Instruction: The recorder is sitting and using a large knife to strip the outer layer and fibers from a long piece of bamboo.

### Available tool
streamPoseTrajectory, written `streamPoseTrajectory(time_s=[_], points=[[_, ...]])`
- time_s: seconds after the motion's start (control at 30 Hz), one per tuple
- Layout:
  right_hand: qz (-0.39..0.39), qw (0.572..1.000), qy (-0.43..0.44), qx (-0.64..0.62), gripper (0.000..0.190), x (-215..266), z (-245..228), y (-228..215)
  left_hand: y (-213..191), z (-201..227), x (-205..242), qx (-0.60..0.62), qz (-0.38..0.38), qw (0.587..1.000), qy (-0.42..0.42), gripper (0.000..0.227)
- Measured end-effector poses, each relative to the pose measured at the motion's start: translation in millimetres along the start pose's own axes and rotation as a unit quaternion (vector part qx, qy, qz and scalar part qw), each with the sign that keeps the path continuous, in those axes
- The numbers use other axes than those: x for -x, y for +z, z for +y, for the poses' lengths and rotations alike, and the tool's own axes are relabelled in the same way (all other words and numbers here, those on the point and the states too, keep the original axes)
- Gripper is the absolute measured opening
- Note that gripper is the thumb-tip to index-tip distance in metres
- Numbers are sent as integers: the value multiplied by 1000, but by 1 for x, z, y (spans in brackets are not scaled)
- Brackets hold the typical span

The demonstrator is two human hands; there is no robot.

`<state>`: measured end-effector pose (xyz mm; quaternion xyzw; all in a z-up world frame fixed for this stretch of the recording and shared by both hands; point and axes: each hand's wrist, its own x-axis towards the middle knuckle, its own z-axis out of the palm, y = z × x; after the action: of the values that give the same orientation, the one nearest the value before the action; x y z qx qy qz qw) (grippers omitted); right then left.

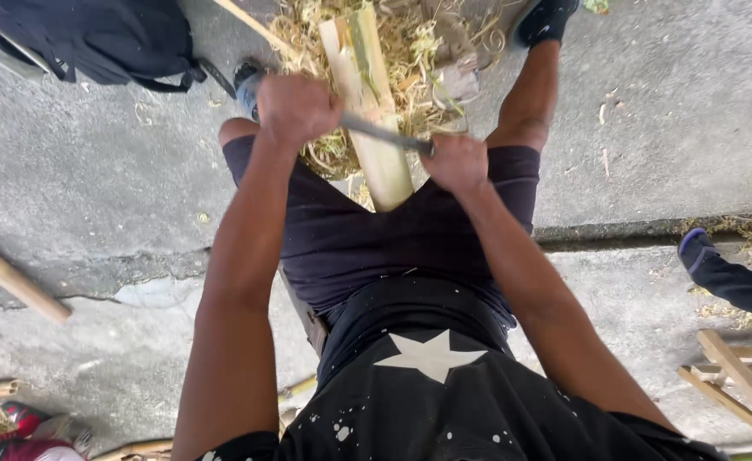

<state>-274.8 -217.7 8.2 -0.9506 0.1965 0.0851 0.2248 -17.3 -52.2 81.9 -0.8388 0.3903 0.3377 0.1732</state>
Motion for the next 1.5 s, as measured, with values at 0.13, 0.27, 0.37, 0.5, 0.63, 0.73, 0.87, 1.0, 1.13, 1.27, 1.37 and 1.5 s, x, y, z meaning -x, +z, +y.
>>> streamPoseTrajectory(time_s=[0.13,0.27,0.37,0.5,0.63,0.73,0.87,1.0,1.13,1.27,1.37,1.5], points=[[-41,997,65,-30,24,33,-5,5,29,6,10,2,35,997,62,50],[-3,1000,-13,25,28,8,-13,8,12,-6,16,33,39,998,35,50],[53,998,-18,-7,23,-12,-11,-1,-13,-12,16,21,96,995,22,53],[18,1000,-7,1,24,31,-10,-2,17,8,36,25,-2,1000,-11,57],[-46,999,13,-22,27,27,-3,8,45,-4,10,20,137,988,75,48],[-12,1000,7,5,28,17,-7,4,29,8,34,23,32,999,28,56],[4,999,-14,35,26,32,-5,-5,35,12,44,35,3,999,3,60],[-39,998,-38,44,24,36,5,-17,72,17,35,35,74,997,-1,53],[-31,996,-53,67,27,-5,15,-16,15,11,28,34,-7,999,-41,61],[-54,990,-79,108,27,-61,17,-16,4,-27,-25,87,176,980,-17,57],[11,996,-62,55,26,-72,14,-29,10,-27,-42,8,212,977,18,55],[-15,998,-46,42,22,14,10,-16,28,8,10,78,5,997,3,57]])
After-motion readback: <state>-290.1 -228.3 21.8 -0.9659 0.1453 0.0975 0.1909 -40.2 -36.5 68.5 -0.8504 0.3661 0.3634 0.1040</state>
